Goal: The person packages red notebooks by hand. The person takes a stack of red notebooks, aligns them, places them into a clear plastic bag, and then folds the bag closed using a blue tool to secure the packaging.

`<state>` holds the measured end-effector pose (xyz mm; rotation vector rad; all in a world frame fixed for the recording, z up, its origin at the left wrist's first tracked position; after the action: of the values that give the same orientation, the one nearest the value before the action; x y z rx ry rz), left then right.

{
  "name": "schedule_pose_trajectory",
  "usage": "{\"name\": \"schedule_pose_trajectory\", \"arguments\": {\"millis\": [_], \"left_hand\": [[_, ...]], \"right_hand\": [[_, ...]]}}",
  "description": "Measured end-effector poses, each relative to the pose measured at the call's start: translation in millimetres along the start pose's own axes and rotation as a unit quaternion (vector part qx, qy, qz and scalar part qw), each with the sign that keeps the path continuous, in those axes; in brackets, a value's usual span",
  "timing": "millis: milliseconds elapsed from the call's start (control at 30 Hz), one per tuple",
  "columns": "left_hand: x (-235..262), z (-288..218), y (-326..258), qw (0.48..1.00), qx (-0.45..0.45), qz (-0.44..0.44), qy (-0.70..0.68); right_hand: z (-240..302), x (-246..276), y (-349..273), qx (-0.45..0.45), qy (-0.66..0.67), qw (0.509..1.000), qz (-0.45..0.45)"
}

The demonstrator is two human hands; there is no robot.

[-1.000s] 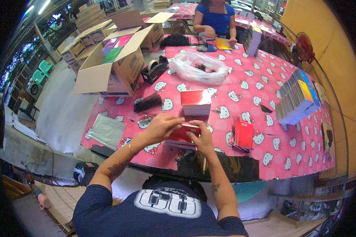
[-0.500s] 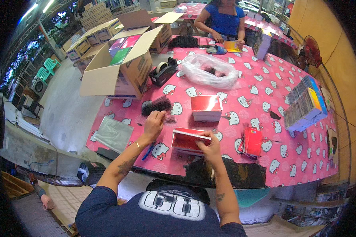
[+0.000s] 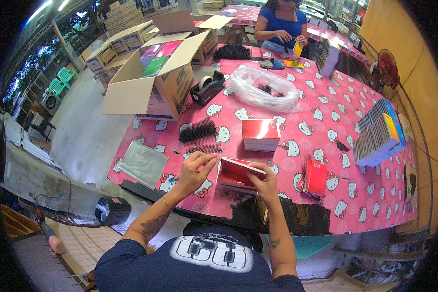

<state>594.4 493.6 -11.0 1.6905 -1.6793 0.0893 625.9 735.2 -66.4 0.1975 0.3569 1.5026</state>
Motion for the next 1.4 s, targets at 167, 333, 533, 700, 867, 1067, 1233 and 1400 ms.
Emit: {"name": "schedule_pose_trajectory", "arguments": {"millis": [167, 333, 533, 700, 867, 1067, 1233, 1400], "left_hand": [[4, 0, 9, 1.0, -0.007, 0.018, -0.01], [-21, 14, 31, 0.976, -0.087, 0.195, 0.032], [-4, -7, 40, 0.973, -0.08, 0.203, 0.07], [-26, -12, 32, 0.944, -0.041, 0.268, 0.19], [-47, -1, -37, 0.946, -0.148, -0.009, 0.288], [-21, -23, 34, 0.957, -0.138, 0.207, 0.152], [-14, 1, 43, 0.959, 0.006, 0.278, 0.051], [-15, -21, 48, 0.964, -0.097, 0.24, 0.062]], "right_hand": [[0, 0, -2, 0.004, 0.0, 1.0, 0.005], [-16, 18, -5, 0.027, -0.044, 0.998, 0.04], [3, -4, 2, -0.051, 0.044, 0.996, 0.061], [-4, 7, 1, -0.019, 0.043, 0.998, 0.046], [0, -1, -3, 0.078, -0.021, 0.995, 0.057], [-1, 7, -4, 0.005, 0.014, 0.999, 0.042], [4, -5, 4, -0.006, 0.048, 0.997, 0.053], [-2, 3, 0, -0.009, 0.017, 0.999, 0.043]]}}
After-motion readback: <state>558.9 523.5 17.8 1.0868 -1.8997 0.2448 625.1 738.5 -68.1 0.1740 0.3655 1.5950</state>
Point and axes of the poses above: each hand's wrist, its own y-axis towards the middle knuckle, its own x-axis out of the back of the hand, z = x × y, the point moved 4 cm from there along y, towards the middle knuckle, and after that the axes turned 12 degrees about x, right-handed, at the moved point
